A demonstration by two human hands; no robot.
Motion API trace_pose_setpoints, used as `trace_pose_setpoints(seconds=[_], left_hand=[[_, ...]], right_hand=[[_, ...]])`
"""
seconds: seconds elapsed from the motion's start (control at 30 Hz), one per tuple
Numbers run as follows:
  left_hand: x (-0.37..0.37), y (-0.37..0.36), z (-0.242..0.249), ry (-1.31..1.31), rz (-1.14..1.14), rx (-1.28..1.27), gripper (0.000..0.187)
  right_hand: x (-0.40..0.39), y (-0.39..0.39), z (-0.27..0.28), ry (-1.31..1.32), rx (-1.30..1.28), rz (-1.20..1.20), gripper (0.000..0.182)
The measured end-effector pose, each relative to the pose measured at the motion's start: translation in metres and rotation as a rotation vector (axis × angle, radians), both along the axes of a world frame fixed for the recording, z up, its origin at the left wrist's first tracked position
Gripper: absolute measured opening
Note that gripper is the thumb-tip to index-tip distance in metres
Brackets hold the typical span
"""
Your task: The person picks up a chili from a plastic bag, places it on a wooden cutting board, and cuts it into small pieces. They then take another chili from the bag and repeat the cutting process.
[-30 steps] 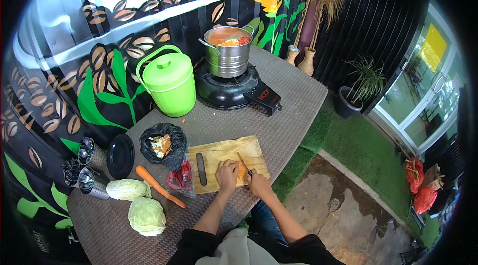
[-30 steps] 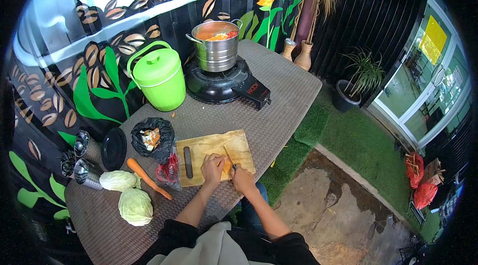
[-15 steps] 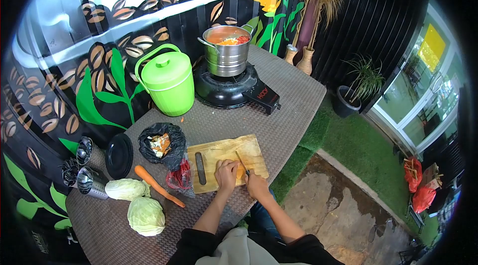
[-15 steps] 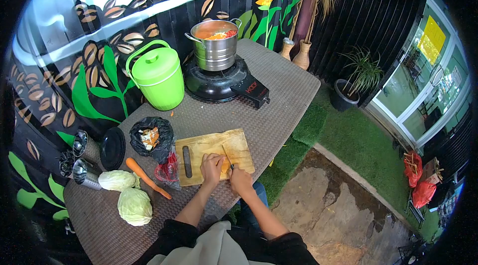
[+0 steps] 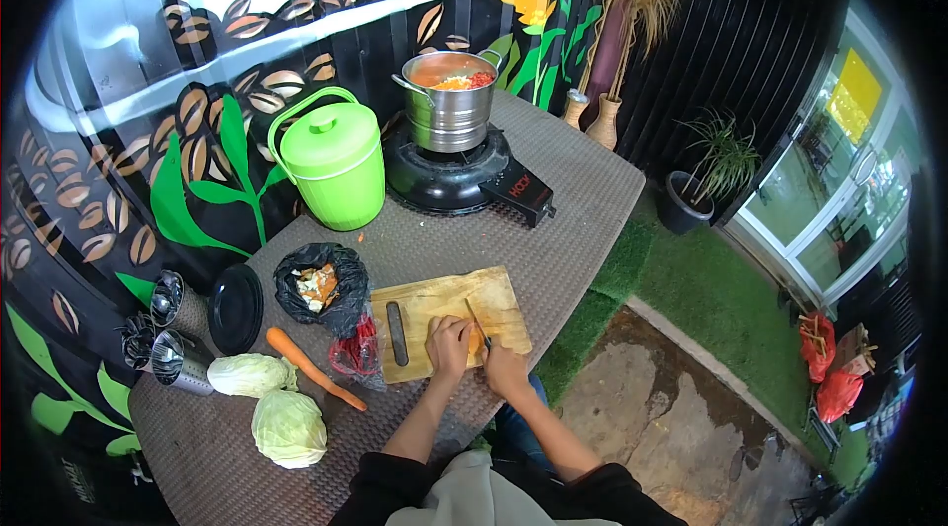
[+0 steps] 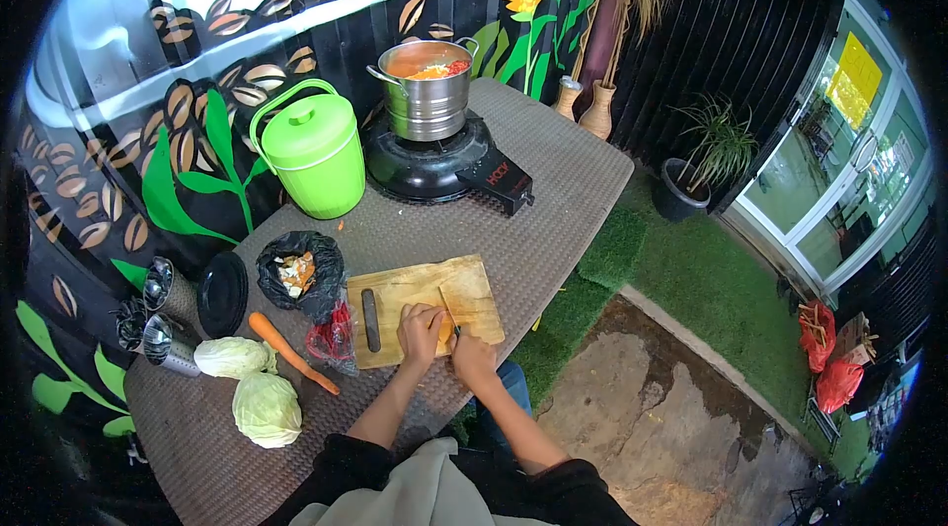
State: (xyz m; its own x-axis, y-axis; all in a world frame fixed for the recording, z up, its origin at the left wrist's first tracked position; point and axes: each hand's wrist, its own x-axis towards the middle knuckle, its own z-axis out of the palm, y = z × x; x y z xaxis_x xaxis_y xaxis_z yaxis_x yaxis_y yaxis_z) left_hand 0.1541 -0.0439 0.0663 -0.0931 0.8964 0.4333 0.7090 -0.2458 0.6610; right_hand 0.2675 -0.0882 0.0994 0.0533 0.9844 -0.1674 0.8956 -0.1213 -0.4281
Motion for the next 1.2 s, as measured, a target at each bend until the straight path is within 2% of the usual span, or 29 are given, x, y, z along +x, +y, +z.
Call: trace_pose_setpoints(seconds=[0.1,0.2,0.5,0.67,0.87,1.0,1.07,1.2], left_hand=[[0.000,0.000,-0.001,0.021,0.001,0.017,0.008],[-0.001,-0.001,-0.001,0.005,-0.003,0.001,0.008],[-0.001,-0.001,0.003,0.008,-0.005,0.023,0.009],[-0.001,-0.001,0.000,0.020,0.005,0.042,0.010],[-0.002,-0.006,0.002,0.130,-0.015,0.040,0.009],[-0.002,-0.007,0.006,0.102,-0.033,0.060,0.010],[-0.003,-0.007,0.006,0.090,-0.046,0.076,0.012],[-0.004,-0.006,0.004,0.078,-0.066,0.049,0.012]], right_hand=[[-0.006,-0.006,-0.007,0.026,0.003,-0.070,0.034],[-0.004,-0.001,-0.009,0.013,0.048,-0.048,0.035],[0.000,-0.001,0.000,0.034,-0.040,-0.002,0.035],[-0.008,-0.006,-0.006,0.062,-0.031,-0.096,0.033],[0.004,0.005,-0.001,0.042,0.004,-0.002,0.036],[-0.001,-0.005,0.002,-0.005,-0.034,-0.013,0.033],[-0.005,-0.014,-0.011,-0.027,0.053,-0.060,0.032],[-0.011,-0.016,-0.006,-0.006,-0.004,-0.087,0.032]])
